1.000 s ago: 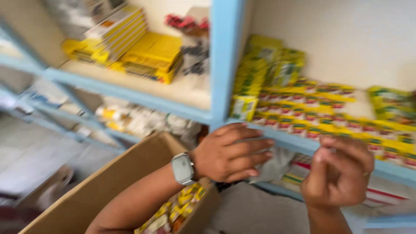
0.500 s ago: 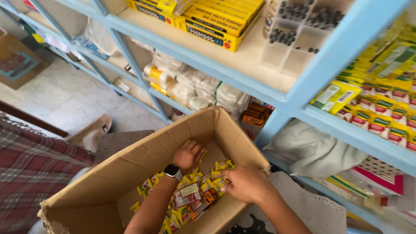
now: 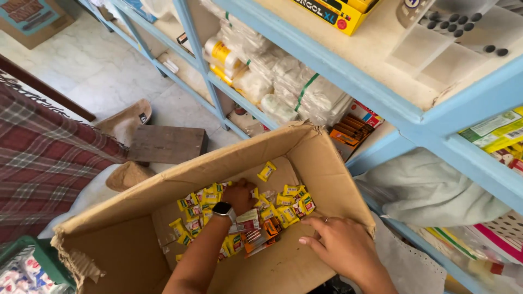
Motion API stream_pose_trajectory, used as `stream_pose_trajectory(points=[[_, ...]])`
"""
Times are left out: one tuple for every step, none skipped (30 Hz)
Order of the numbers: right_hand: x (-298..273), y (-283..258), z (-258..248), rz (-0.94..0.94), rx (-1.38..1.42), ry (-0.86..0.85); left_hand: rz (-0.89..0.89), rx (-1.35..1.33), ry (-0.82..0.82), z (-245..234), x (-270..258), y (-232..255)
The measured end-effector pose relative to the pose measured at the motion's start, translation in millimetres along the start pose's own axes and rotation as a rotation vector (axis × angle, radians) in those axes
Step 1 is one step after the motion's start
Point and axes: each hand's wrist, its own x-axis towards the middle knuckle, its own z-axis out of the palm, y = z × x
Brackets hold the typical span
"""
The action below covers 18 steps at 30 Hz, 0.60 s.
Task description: The person sits on the floor and transfers small yellow packets from a cardboard box onto a light blue shelf. They arrange the packets in neat rows, filling the available space on the shelf. The person repeatedly reaches into the box to retrieve more packets and places them on the shelf.
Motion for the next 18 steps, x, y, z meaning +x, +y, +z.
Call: stream_pose_trajectory(points=[[0.0, 0.1, -0.6, -0.005, 0.000, 0.003, -0.002, 0.004, 0.004, 4.5, 1.8, 3.8], [-0.7, 0.3, -1.1, 0.014, 0.009, 0.002, -0.034, 0.038, -0.083, 9.1, 4.6, 8.1], [-1.4, 1.0, -1.8, 0.034, 0.017, 0.001, -0.066, 0.072, -0.170, 13.9, 7.7, 12.7], [-2.1, 4.2, 0.2, 0.038, 0.018, 0.005, -0.060, 0.073, -0.170, 16.8, 8.3, 21.1], [-2.7, 7.5, 2.4, 0.033, 0.013, 0.002, -0.062, 0.057, -0.224, 19.8, 9.0, 29.5], [-3.3, 11.0, 4.2, 0.028, 0.006, -0.002, -0.064, 0.039, -0.277, 23.4, 9.6, 38.4], [-4.6, 14.3, 6.9, 0.033, 0.006, 0.001, -0.058, 0.039, -0.277, 30.7, 11.5, 43.6], [-5.7, 17.4, 9.8, 0.027, 0.013, 0.007, -0.023, 0.031, -0.225, 38.1, 12.3, 48.6], [-7.0, 20.3, 12.7, 0.021, 0.020, 0.012, 0.012, 0.024, -0.174, 45.3, 12.9, 53.4], [-8.9, 21.5, 13.4, 0.021, 0.018, 0.015, 0.013, 0.024, -0.171, 46.5, 15.1, 59.7], [-10.8, 22.6, 14.1, 0.013, 0.022, 0.024, 0.057, -0.030, -0.109, 47.5, 17.3, 66.0], [-12.5, 23.5, 15.0, 0.004, 0.028, 0.033, 0.100, -0.081, -0.050, 48.1, 19.1, 71.7], [-15.8, 28.8, 18.9, 0.003, 0.028, 0.036, 0.101, -0.080, -0.048, 43.2, 19.7, 78.6], [-19.0, 34.0, 23.1, 0.000, -0.013, 0.006, 0.085, -0.091, -0.087, 38.2, 20.2, 85.3], [-22.3, 39.3, 27.2, -0.003, -0.053, -0.024, 0.069, -0.101, -0.127, 33.3, 20.8, 92.2], [-23.8, 53.8, 39.2, -0.002, -0.053, -0.020, 0.072, -0.100, -0.126, 34.6, 22.3, 92.7], [-25.5, 68.6, 51.1, -0.273, -0.050, 0.025, 0.084, -0.112, -0.161, 36.0, 23.8, 93.5], [-28.2, 83.1, 63.9, -0.543, -0.045, 0.071, 0.097, -0.123, -0.197, 37.9, 24.3, 94.6]])
